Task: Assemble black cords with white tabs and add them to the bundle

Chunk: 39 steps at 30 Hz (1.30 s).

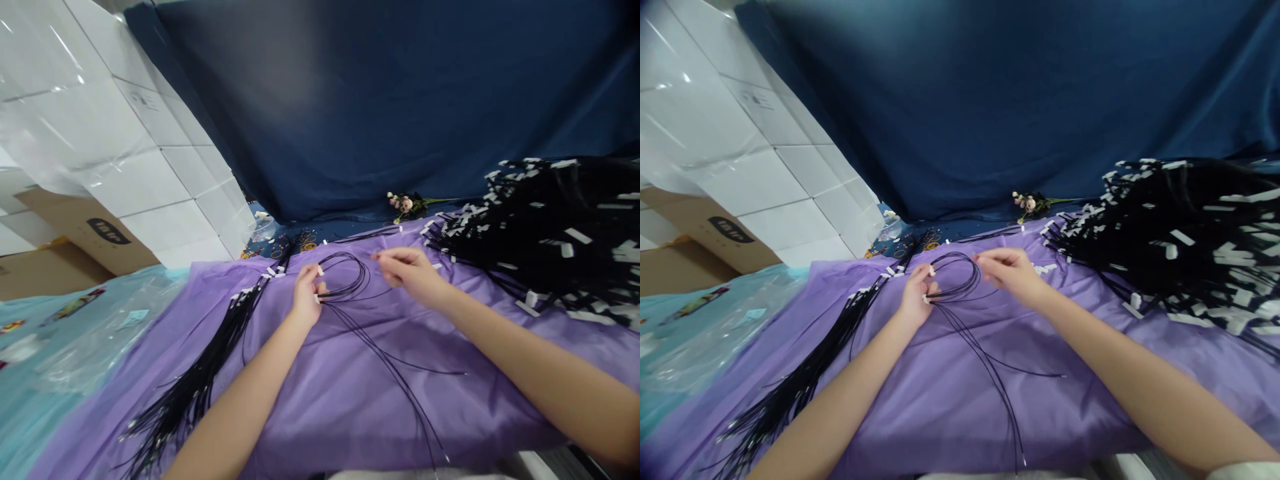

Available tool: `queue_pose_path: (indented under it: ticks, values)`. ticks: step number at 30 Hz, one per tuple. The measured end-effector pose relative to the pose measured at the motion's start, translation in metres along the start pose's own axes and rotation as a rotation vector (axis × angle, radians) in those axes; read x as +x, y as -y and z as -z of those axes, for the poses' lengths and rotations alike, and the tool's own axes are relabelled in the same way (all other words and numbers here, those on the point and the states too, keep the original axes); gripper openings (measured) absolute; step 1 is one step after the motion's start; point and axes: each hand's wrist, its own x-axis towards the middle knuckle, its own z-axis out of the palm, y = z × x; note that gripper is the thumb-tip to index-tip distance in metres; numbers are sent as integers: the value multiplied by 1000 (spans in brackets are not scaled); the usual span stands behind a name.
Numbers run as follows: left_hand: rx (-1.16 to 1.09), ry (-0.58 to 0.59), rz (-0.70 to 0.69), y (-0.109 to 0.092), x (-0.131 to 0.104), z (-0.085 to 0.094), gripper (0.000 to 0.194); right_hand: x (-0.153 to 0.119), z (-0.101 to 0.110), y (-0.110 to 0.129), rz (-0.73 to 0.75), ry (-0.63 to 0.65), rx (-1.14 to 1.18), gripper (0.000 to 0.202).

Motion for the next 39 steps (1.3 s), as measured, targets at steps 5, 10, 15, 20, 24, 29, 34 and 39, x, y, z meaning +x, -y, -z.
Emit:
queue_pose_path:
  ticks: [5, 10, 15, 20, 24, 29, 34, 39]
  values:
    - [173, 170, 1, 10, -8, -6, 24, -7, -10, -20, 137, 149, -457, 24]
    - [161, 256, 68, 13, -17, -11, 23, -11, -11, -30, 334, 111, -740, 19]
    - [138, 304, 83, 12, -17, -10, 23, -14, -13, -27, 414, 127, -846, 15]
    - [137, 322, 101, 12, -20, -10, 23, -16, -14, -28, 446, 123, -884, 14]
    - [141, 323, 110, 12, -22, -12, 24, -17, -14, -29, 456, 120, -936, 13]
    - [149, 325, 90, 13, -22, -13, 23, -19, -14, -29, 458, 116, -1003, 13]
    - [154, 321, 104, 13, -22, -12, 24, -20, -15, -29, 480, 91, -1068, 13]
    - [180, 322, 105, 15, -22, -12, 24, -22, -14, -29, 602, 61, -1260, 16]
